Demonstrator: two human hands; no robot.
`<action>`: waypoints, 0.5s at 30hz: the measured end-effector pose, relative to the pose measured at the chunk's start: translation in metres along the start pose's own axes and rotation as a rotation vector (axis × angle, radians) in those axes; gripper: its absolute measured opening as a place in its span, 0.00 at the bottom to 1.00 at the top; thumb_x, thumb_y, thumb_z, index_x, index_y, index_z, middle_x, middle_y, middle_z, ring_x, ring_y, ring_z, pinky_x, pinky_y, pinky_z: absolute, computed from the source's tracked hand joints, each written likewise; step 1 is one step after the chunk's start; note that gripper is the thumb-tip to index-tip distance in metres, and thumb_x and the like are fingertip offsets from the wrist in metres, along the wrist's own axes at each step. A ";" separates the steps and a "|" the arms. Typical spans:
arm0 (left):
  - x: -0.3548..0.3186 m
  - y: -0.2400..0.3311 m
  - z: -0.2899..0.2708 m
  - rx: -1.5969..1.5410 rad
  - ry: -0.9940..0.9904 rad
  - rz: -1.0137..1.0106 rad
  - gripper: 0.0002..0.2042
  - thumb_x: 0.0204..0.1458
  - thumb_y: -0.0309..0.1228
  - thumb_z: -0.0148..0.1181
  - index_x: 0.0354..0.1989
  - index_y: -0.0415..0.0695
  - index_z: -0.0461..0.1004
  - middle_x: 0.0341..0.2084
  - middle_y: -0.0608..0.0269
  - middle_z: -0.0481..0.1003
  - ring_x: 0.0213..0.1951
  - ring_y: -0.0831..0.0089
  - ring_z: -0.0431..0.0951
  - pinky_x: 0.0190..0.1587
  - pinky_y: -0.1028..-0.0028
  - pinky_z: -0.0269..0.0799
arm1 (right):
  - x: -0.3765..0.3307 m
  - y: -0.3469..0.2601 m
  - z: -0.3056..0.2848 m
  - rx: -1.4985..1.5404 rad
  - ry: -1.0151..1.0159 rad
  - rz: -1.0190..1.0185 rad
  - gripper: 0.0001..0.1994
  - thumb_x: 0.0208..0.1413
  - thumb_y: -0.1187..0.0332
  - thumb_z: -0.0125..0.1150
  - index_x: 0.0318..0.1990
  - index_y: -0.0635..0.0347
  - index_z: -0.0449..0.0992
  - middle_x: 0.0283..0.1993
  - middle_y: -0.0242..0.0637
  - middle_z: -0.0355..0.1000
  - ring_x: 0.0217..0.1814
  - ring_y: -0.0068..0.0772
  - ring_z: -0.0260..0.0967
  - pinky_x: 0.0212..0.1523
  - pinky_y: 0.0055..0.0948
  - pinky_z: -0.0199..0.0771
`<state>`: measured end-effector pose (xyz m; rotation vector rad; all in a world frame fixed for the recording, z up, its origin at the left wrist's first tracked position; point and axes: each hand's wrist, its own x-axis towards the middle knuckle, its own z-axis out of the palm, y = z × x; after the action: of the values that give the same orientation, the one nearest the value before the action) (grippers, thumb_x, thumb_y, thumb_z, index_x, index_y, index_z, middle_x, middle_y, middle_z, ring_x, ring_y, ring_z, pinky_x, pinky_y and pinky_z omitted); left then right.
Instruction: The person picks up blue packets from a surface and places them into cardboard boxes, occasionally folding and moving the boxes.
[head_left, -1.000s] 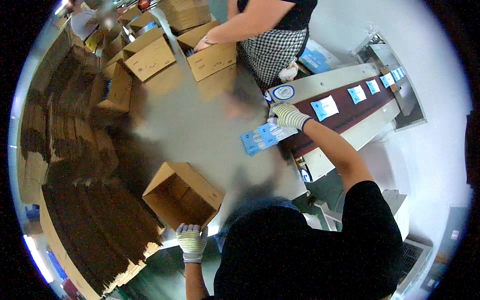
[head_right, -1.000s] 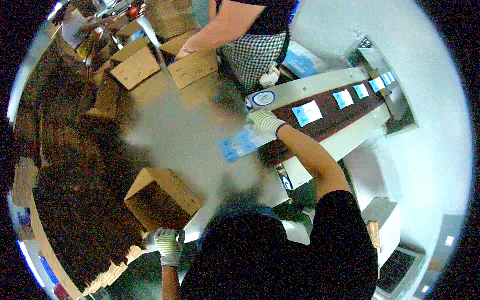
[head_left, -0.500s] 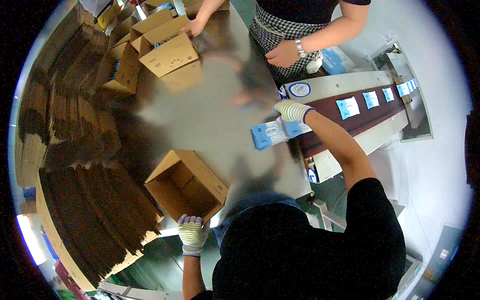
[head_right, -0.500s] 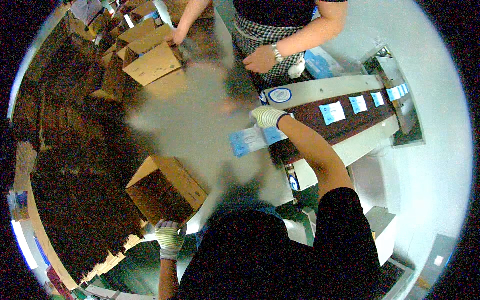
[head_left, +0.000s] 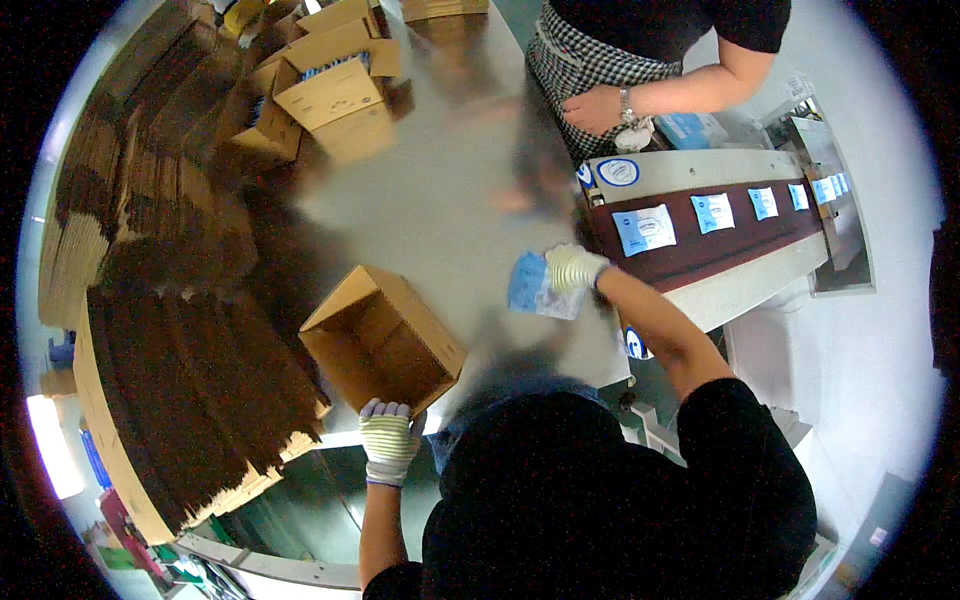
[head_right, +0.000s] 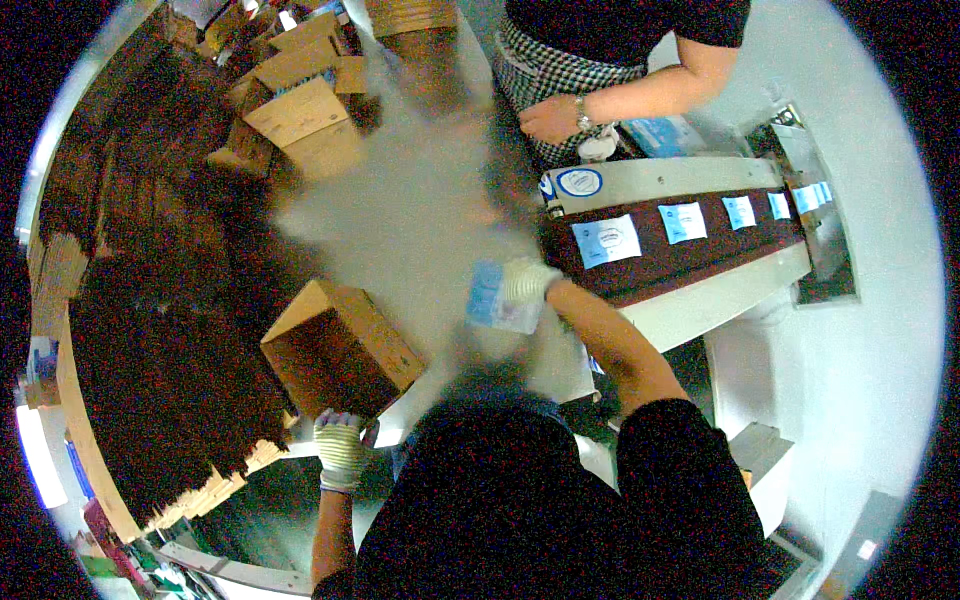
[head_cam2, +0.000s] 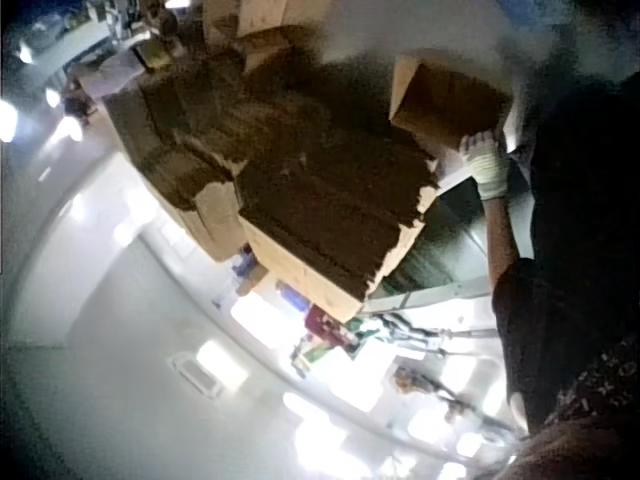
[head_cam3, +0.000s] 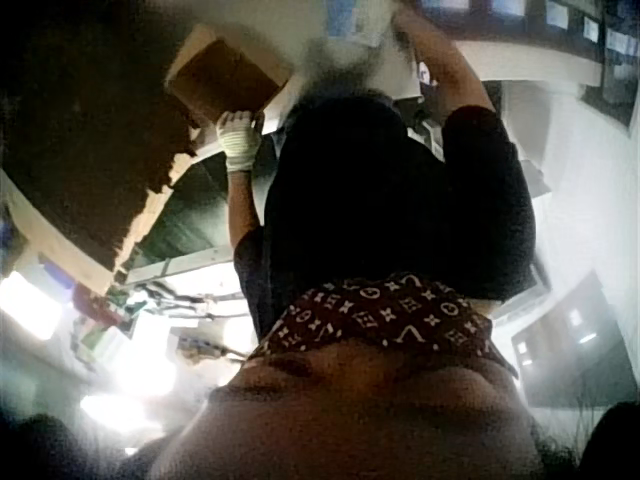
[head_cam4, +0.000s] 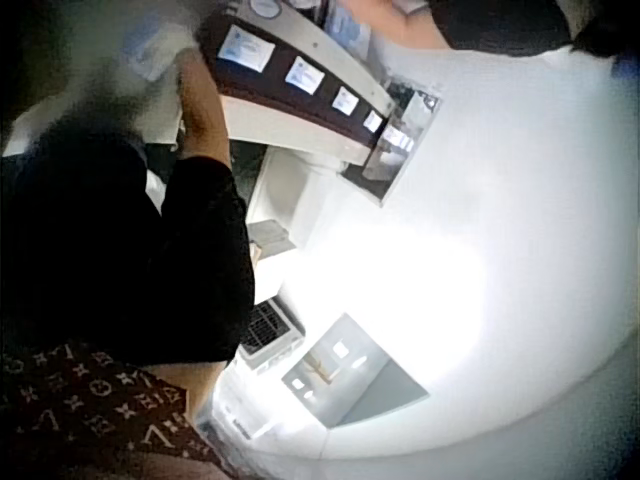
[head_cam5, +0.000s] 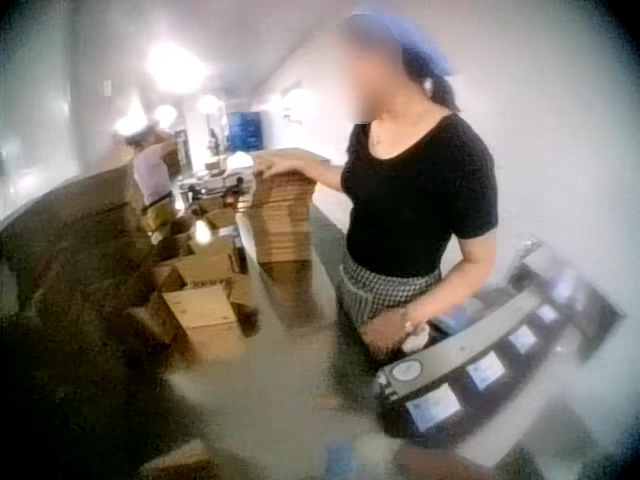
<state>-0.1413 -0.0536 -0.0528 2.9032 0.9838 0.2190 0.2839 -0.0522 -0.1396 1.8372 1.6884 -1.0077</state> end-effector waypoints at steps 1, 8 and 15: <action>-0.001 0.000 0.000 0.002 -0.001 -0.019 0.10 0.38 0.36 0.63 0.20 0.47 0.68 0.18 0.64 0.69 0.27 0.65 0.71 0.45 0.64 0.63 | -0.022 -0.028 0.008 -0.082 0.172 0.049 0.30 0.33 0.51 0.64 0.45 0.59 0.71 0.53 0.47 0.66 0.56 0.44 0.63 0.51 0.41 0.65; -0.003 -0.008 0.017 -0.029 -0.001 0.040 0.10 0.41 0.39 0.60 0.18 0.49 0.68 0.16 0.64 0.68 0.26 0.65 0.71 0.44 0.65 0.63 | -0.057 -0.105 0.090 0.138 0.325 0.017 0.36 0.33 0.53 0.68 0.49 0.65 0.65 0.49 0.52 0.67 0.51 0.47 0.67 0.51 0.41 0.66; -0.036 -0.009 0.052 0.029 -0.091 0.111 0.05 0.44 0.35 0.52 0.23 0.50 0.67 0.21 0.65 0.68 0.30 0.66 0.71 0.42 0.65 0.65 | -0.110 -0.192 -0.022 0.851 0.628 -0.808 0.26 0.42 0.57 0.66 0.47 0.62 0.67 0.43 0.43 0.72 0.50 0.40 0.68 0.53 0.34 0.66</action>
<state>-0.1670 -0.0690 -0.1089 2.9671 0.8203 0.0786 0.1026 -0.0779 -0.0138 2.1179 2.8241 -1.8143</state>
